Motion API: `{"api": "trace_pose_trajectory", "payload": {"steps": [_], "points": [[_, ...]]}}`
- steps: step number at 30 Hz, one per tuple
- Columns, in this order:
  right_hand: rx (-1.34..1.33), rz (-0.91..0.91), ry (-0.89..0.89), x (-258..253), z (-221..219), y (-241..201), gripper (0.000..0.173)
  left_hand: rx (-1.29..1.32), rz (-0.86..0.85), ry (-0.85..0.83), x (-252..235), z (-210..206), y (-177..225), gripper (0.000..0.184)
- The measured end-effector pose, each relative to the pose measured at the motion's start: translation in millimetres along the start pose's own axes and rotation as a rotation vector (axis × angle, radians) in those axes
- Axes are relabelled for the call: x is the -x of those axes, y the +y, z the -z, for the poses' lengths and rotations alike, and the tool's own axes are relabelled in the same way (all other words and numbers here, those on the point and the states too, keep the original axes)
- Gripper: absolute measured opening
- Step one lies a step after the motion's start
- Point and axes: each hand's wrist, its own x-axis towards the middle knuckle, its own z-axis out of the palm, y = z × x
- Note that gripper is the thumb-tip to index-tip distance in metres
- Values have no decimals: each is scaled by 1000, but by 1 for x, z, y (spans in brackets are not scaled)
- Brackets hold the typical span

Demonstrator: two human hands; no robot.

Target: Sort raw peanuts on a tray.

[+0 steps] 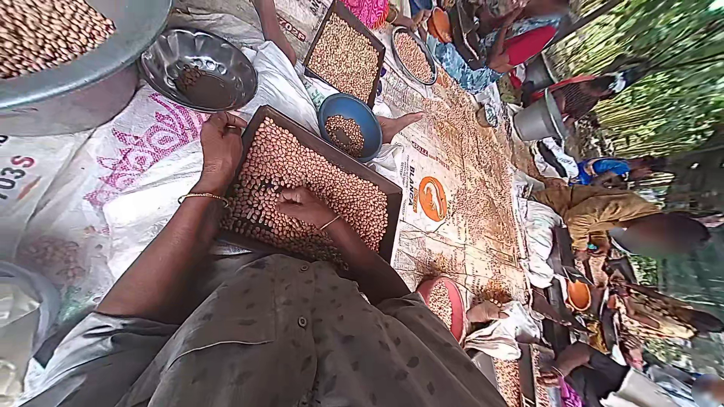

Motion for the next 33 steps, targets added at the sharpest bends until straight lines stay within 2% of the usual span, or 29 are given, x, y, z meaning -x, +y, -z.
{"api": "trace_pose_trajectory", "payload": {"steps": [2, 4, 6, 7, 8, 9, 10, 12, 14, 15, 17, 18, 20, 23, 25, 27, 30, 33], "points": [[175, -20, -20, -11, 23, -15, 18, -40, 19, -65, 0, -2, 5, 23], [315, 39, 252, -21, 69, -41, 21, -96, 1, -67, 1, -3, 7, 24], [446, 125, 663, -35, 127, -65, 26, -156, -16, -63, 2, -3, 8, 25], [522, 116, 804, -39, 153, -76, 39, -186, -34, -66, 4, -2, 9, 26], [558, 109, 875, -41, 172, -83, 54, -219, -64, -63, 5, -2, 10, 27], [569, 128, 929, -43, 180, -85, 60, -250, -100, -64, 6, -2, 10, 27], [543, 179, 962, -44, 175, -84, 58, -276, -142, -67, 6, -3, 12, 27], [451, 339, 938, -46, 131, -69, 35, -305, -223, -54, 7, -4, 12, 28], [456, 490, 743, -48, 78, -33, 20, -295, -280, -24, 7, -5, 10, 29], [555, 477, 624, -47, 58, -12, 20, -281, -290, -11, 7, -5, 10, 28], [797, 319, 461, -41, 36, 26, 30, -261, -260, 3, 6, -4, 11, 28], [877, 270, 469, -36, 33, 43, 32, -257, -225, 1, 6, -3, 12, 29], [978, 230, 590, -21, 38, 62, 26, -234, -149, -19, 6, -1, 12, 28], [999, 10, 662, 19, 50, 66, 24, -163, -50, -71, 4, 0, 10, 28], [854, -179, 598, 48, 59, 59, 26, -114, -27, -81, 1, -1, 6, 26], [660, -271, 459, 75, 66, 51, 28, -89, -6, -88, 0, -1, 7, 26], [373, -116, 277, 98, 66, 37, 25, -67, 18, -93, -1, -3, 9, 25], [344, 73, 371, 77, 53, 27, 23, -32, 22, -86, 0, -3, 9, 22]]}}
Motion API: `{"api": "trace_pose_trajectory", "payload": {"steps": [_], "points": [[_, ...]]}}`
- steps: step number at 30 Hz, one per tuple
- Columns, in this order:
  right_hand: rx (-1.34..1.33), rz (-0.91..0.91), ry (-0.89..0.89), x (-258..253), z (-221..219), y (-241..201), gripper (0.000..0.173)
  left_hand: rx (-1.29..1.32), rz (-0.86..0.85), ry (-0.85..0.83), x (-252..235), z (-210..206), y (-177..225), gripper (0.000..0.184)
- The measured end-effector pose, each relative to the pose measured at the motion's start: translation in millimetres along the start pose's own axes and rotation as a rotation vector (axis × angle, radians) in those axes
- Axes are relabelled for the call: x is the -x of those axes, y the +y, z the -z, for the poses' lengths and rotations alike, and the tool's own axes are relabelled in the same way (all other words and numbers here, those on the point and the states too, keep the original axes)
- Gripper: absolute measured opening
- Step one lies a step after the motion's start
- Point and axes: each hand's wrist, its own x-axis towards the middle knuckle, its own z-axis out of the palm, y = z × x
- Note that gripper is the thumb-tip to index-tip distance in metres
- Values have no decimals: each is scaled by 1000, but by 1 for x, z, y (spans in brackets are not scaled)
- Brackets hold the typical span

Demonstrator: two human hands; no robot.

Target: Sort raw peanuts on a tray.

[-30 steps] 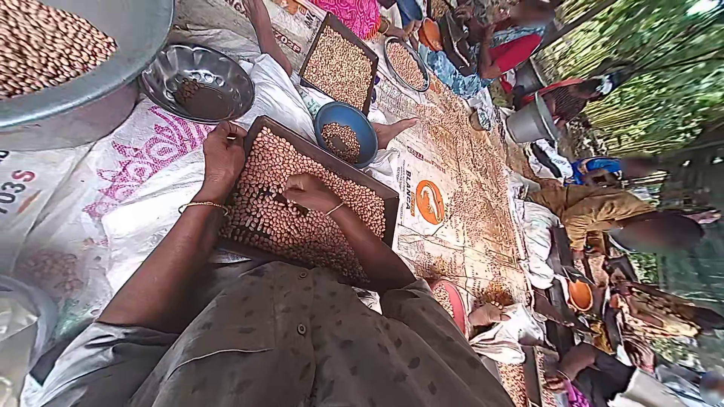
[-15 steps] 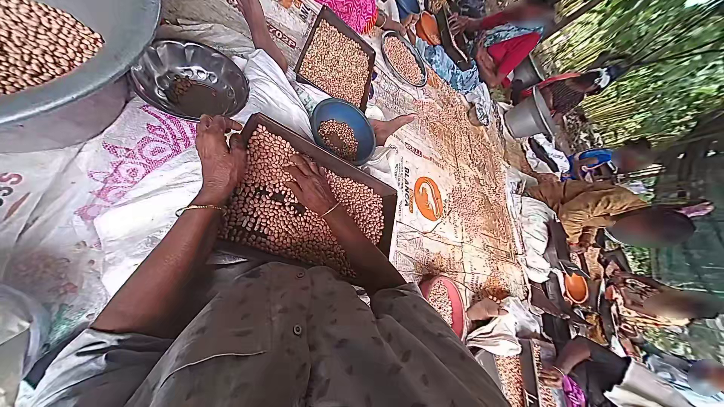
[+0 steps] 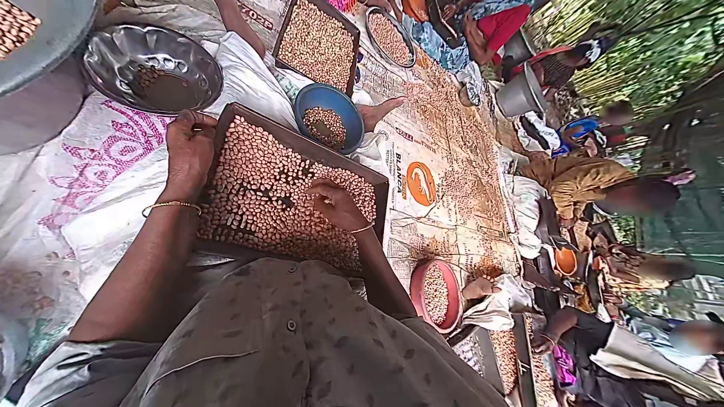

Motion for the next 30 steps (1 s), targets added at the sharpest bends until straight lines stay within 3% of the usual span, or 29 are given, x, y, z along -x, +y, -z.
{"api": "trace_pose_trajectory", "payload": {"steps": [4, 7, 9, 12, 14, 18, 20, 22, 26, 28, 30], "points": [[22, 137, 257, -62, -48, -15, 28, 94, 36, 14, -2, 0, -1, 18], [226, 131, 173, -88, -98, -28, 56, 163, 59, 25, -4, 0, -4, 16], [390, 221, 93, -80, -118, -35, 65, 179, 63, 29, -5, 1, -5, 15], [465, 410, -32, -50, -122, -31, 51, 187, 76, 31, -3, 0, -4, 14], [511, 425, -63, -33, -115, -19, 46, 201, 80, 22, -3, 0, -2, 14], [491, 252, 306, -22, -95, 18, 33, 258, 103, 18, -4, -1, -3, 13], [441, 97, 395, -31, -83, 20, 30, 284, 114, 15, -6, 0, -3, 12], [353, 54, 428, -40, -72, 5, 30, 308, 127, 16, -5, 1, -1, 12], [137, 324, 274, -76, -84, -39, 31, 353, 146, 11, -5, 1, 0, 10], [169, 438, 85, -96, -98, -59, 33, 357, 141, 9, -5, 1, 0, 9], [268, 433, -11, -111, -110, -62, 29, 359, 132, 11, -5, 2, -2, 10]]}}
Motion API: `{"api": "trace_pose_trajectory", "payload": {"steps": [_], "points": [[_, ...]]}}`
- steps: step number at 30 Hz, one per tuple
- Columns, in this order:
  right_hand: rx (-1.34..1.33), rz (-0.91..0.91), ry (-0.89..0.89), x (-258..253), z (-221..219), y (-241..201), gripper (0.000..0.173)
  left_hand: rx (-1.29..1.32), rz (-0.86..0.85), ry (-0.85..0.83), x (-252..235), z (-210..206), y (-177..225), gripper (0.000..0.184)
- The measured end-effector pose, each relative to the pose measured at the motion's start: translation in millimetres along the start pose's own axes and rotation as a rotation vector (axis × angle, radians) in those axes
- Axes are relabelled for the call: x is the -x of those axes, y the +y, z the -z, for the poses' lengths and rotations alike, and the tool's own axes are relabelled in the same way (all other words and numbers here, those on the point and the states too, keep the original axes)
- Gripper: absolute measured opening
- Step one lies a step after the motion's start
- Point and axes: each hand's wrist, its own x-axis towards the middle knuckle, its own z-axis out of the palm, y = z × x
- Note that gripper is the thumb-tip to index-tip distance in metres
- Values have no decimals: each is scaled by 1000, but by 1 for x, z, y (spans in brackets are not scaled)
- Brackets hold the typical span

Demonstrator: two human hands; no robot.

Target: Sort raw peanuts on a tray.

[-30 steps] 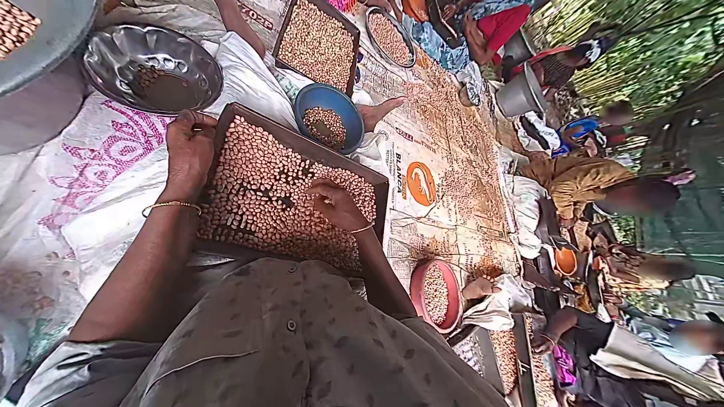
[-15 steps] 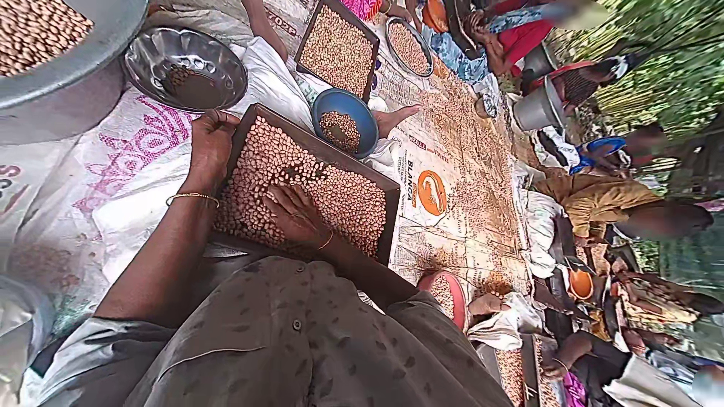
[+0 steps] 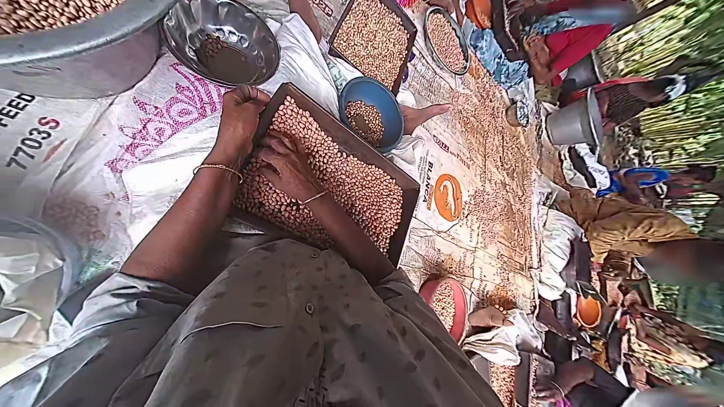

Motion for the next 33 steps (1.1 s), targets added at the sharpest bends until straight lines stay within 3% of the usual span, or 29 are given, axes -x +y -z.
{"api": "trace_pose_trajectory", "payload": {"steps": [5, 8, 12, 14, 18, 23, 27, 33], "points": [[126, -303, 77, 24, 28, 51, 23, 19, -10, 3, -3, 0, -1, 11], [59, -495, 5, 62, 55, 57, 19, 6, 25, 5, -1, -3, 3, 10], [-387, -420, -188, 87, 66, 25, 20, 20, 30, 6, 0, -3, 3, 10], [-498, -323, -179, 77, 62, 13, 24, 15, 28, 5, -1, -4, 2, 10], [-270, -259, 79, 30, 40, 32, 24, -20, 25, 9, -1, -2, 2, 11], [87, -368, 147, -3, 17, 34, 19, -22, 22, 9, -2, -2, 2, 12], [98, -389, 137, -3, 14, 33, 25, -29, 29, 7, -3, -3, 2, 12], [86, -312, 121, -2, 14, 39, 19, -30, 23, 13, -2, -3, 2, 11]]}}
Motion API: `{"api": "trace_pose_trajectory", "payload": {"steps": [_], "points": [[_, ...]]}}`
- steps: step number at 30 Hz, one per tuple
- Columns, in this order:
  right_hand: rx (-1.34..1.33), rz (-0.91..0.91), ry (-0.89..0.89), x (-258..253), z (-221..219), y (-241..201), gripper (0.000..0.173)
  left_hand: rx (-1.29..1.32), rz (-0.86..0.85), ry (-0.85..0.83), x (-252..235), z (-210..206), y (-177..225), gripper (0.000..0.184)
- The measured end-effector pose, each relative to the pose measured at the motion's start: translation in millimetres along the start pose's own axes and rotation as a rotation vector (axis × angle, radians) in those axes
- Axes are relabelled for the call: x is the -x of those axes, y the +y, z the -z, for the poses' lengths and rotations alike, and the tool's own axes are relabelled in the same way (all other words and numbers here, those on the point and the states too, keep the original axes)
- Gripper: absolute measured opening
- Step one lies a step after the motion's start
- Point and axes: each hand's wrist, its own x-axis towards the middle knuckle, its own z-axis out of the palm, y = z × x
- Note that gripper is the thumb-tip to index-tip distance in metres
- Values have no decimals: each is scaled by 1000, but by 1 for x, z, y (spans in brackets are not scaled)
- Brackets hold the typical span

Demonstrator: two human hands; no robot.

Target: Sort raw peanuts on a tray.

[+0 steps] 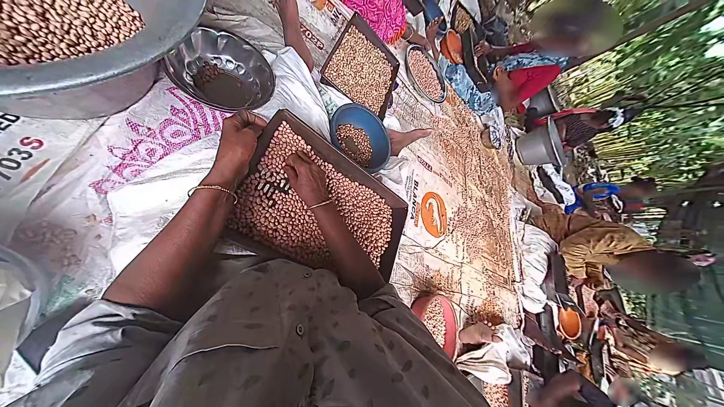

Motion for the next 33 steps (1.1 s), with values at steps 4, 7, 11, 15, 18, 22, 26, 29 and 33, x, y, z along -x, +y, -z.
{"api": "trace_pose_trajectory", "payload": {"steps": [4, 7, 11, 15, 18, 22, 26, 29, 33], "points": [[45, -126, -55, 1, 4, -13, 22, -19, -2, -9, 0, 1, 0, 13], [97, -225, -47, 0, 3, -21, 22, -24, -7, -9, -1, 0, 0, 12], [121, -138, 28, 8, -6, -16, 20, -6, -14, -12, -1, 1, -2, 12], [-474, -196, 285, 16, 23, -1, 18, 3, -12, -10, -3, 0, -4, 12], [-1277, -477, 612, -2, 65, 8, 26, -6, -14, -6, -4, -1, -4, 13], [-914, -348, 508, -4, 40, 17, 30, -52, 15, -28, 14, 0, 4, 13], [145, 3, 64, 11, -5, 8, 38, -62, 21, -32, 16, 2, 3, 14], [307, -86, 4, 19, 2, 18, 34, -45, -5, -13, 8, 2, 1, 13], [345, -198, 108, 55, 18, 54, 31, -8, -11, -11, 0, 0, -1, 12]]}}
